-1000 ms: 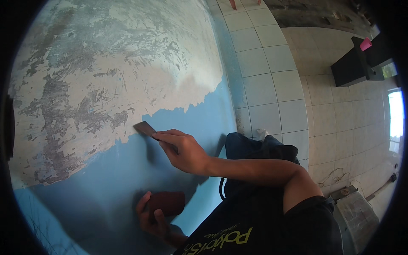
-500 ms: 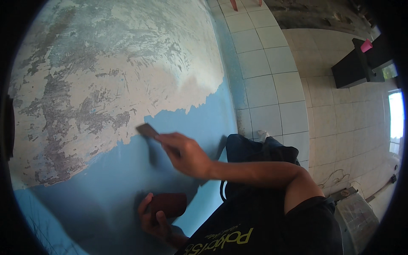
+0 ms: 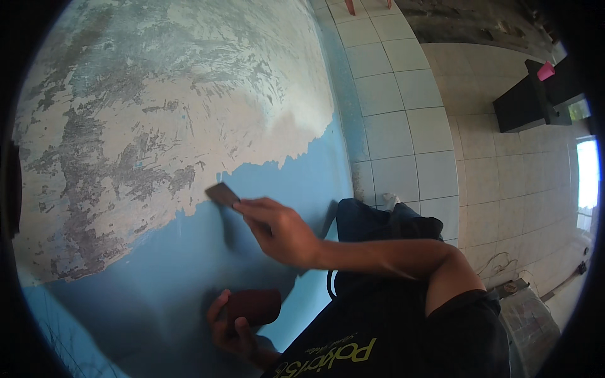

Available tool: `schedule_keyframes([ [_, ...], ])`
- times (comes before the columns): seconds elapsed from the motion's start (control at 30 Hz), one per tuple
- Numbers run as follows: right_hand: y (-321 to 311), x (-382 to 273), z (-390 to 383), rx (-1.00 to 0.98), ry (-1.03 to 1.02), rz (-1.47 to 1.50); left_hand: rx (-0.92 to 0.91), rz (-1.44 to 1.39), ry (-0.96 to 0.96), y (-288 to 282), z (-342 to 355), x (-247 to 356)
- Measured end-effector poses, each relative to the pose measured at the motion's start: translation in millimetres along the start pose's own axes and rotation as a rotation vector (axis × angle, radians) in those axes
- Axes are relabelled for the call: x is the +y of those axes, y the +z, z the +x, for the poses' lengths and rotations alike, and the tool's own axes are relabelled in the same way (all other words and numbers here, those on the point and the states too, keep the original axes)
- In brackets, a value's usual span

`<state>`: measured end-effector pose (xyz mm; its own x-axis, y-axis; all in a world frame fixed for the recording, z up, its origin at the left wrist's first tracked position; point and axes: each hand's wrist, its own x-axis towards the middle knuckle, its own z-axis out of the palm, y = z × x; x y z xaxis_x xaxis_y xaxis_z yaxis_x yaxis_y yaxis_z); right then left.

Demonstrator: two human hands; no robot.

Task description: The person scrapes old peeling paint off an interior wall using a putty knife.

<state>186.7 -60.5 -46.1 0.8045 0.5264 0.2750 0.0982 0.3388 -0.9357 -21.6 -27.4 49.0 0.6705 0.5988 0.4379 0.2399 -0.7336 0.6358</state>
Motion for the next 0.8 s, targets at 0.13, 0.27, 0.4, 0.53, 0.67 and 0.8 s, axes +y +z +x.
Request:
schedule_keyframes([
  [0.13, -6, -1, 5, -0.058, 0.036, -0.01, -0.042, 0.01, 0.067, -3, 5, -1],
  [0.27, -1, -11, -3, -0.045, 0.068, 0.02, -0.102, 0.032, 0.146, -5, 5, -3],
  [0.4, -3, 1, 18, 0.004, 0.027, -0.023, -0.109, 0.032, 0.113, -3, 5, 0],
  [0.53, -2, -6, 4, -0.027, 0.077, -0.035, -0.125, 0.074, 0.128, -8, 8, -2],
  [0.67, -8, -7, 4, -0.093, 0.095, -0.002, -0.078, 0.027, 0.112, -3, 8, 3],
  [0.8, -5, -7, 5, -0.059, 0.06, -0.042, -0.146, 0.087, 0.114, -6, 6, 0],
])
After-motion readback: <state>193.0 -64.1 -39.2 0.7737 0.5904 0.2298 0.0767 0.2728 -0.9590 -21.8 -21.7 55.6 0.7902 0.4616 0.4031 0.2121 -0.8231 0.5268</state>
